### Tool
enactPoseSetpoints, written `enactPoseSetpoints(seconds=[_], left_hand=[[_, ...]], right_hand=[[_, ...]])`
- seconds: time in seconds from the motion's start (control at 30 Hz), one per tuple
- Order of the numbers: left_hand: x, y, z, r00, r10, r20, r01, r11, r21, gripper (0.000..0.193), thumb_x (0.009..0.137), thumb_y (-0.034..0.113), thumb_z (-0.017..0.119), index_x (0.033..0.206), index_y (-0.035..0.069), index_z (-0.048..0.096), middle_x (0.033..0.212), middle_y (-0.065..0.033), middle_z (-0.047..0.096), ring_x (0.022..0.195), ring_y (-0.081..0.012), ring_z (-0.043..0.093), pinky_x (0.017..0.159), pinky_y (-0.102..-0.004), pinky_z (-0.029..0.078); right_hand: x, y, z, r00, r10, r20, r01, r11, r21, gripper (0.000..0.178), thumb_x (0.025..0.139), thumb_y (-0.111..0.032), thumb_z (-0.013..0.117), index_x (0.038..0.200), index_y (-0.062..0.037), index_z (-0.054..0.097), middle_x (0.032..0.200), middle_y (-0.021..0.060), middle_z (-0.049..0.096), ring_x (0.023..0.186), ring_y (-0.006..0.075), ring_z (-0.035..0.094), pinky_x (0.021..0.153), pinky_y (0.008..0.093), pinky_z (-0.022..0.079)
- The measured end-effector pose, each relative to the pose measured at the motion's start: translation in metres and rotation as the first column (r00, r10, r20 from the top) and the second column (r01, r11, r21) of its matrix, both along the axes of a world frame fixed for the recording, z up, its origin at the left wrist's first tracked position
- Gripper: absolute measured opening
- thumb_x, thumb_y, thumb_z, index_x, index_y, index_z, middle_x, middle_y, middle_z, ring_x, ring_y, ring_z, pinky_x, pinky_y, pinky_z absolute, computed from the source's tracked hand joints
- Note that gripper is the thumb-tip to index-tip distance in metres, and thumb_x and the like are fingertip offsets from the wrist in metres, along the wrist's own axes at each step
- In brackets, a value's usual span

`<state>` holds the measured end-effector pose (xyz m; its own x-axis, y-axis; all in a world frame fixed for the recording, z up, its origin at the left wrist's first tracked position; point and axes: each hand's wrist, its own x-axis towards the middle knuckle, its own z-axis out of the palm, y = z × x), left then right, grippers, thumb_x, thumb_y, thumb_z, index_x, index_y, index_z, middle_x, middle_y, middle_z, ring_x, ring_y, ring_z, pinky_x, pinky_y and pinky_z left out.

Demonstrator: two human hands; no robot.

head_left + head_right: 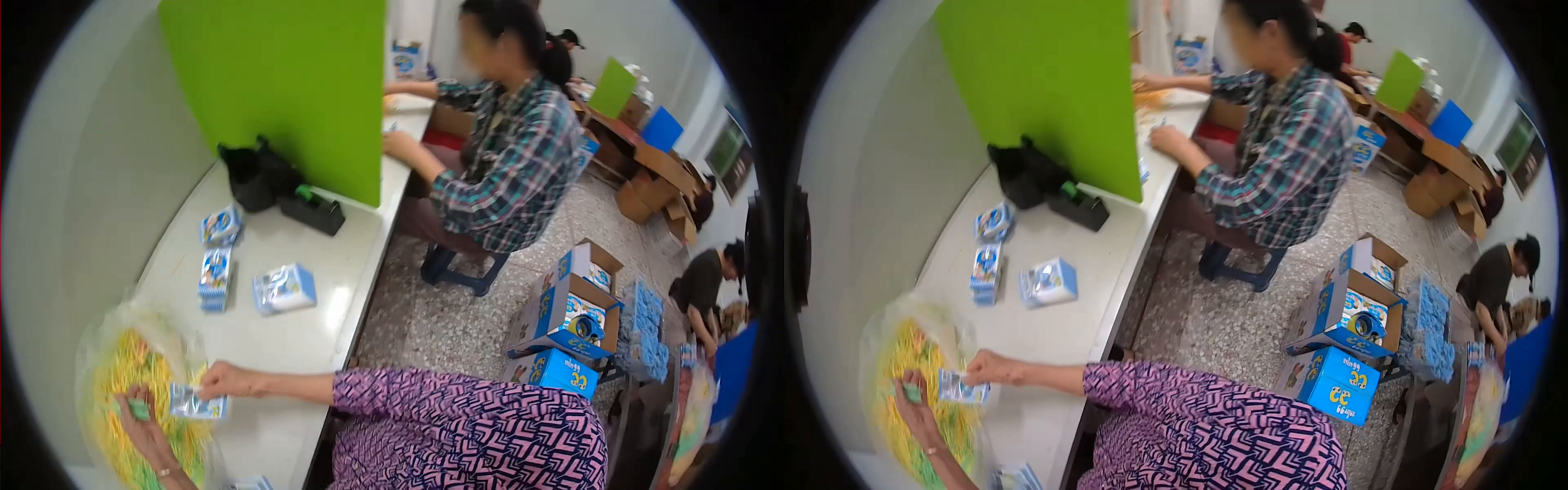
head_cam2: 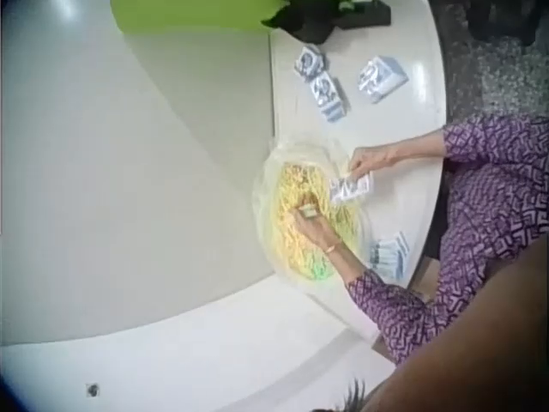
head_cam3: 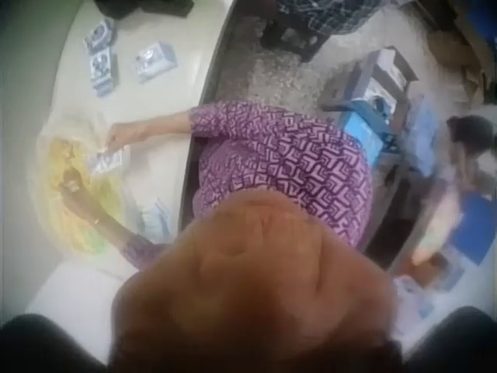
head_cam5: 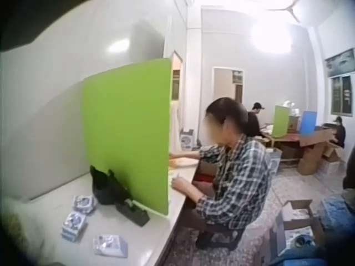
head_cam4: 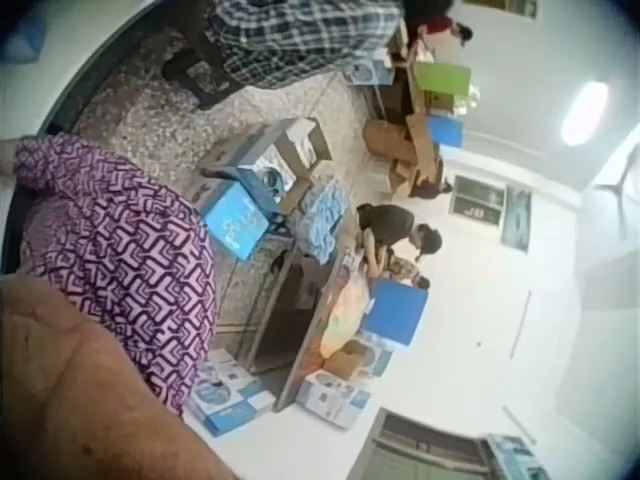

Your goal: Packing bunches of yellow and green plastic strands into small blue bags.

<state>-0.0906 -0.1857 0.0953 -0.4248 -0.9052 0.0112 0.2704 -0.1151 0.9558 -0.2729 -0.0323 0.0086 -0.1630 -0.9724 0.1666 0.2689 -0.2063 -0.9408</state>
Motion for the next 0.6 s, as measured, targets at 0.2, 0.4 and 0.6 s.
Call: enactPoseSetpoints(seconds=[0.2, 0.4, 0.6], left_hand=[[-0.029, 0.034, 0.007, 0.991, -0.132, -0.004, 0.130, 0.982, -0.136, 0.032, 0.094, 0.023, 0.049, 0.099, -0.006, 0.060, 0.096, -0.0151, 0.064, 0.091, -0.0221, 0.063, 0.085, -0.0349, 0.049], [-0.024, 0.060, 0.016, 1.000, 0.005, -0.030, -0.009, 0.991, -0.134, 0.042, 0.097, 0.033, 0.044, 0.096, -0.005, 0.061, 0.095, -0.0149, 0.065, 0.089, -0.0228, 0.065, 0.082, -0.0325, 0.049], [-0.022, 0.072, 0.017, 1.000, -0.015, -0.019, 0.012, 0.991, -0.135, 0.036, 0.098, 0.032, 0.045, 0.093, -0.001, 0.056, 0.095, -0.0145, 0.064, 0.095, -0.0275, 0.065, 0.083, -0.0331, 0.051]], right_hand=[[-0.019, 0.000, -0.020, 0.983, 0.040, -0.179, -0.050, 0.998, -0.048, 0.022, 0.087, -0.021, 0.062, 0.096, -0.0028, 0.070, 0.089, 0.0031, 0.068, 0.084, 0.0082, 0.059, 0.077, 0.0260, 0.047], [-0.014, 0.009, 0.013, 0.987, 0.157, 0.036, -0.161, 0.965, 0.209, 0.020, 0.086, -0.020, 0.066, 0.083, -0.0008, 0.069, 0.076, -0.0034, 0.060, 0.069, 0.0014, 0.049, 0.059, 0.0189, 0.036], [-0.015, 0.006, 0.010, 0.968, 0.252, 0.006, -0.248, 0.945, 0.215, 0.020, 0.087, -0.017, 0.064, 0.091, 0.0012, 0.070, 0.078, -0.0021, 0.062, 0.070, 0.0032, 0.050, 0.064, 0.0194, 0.037]])
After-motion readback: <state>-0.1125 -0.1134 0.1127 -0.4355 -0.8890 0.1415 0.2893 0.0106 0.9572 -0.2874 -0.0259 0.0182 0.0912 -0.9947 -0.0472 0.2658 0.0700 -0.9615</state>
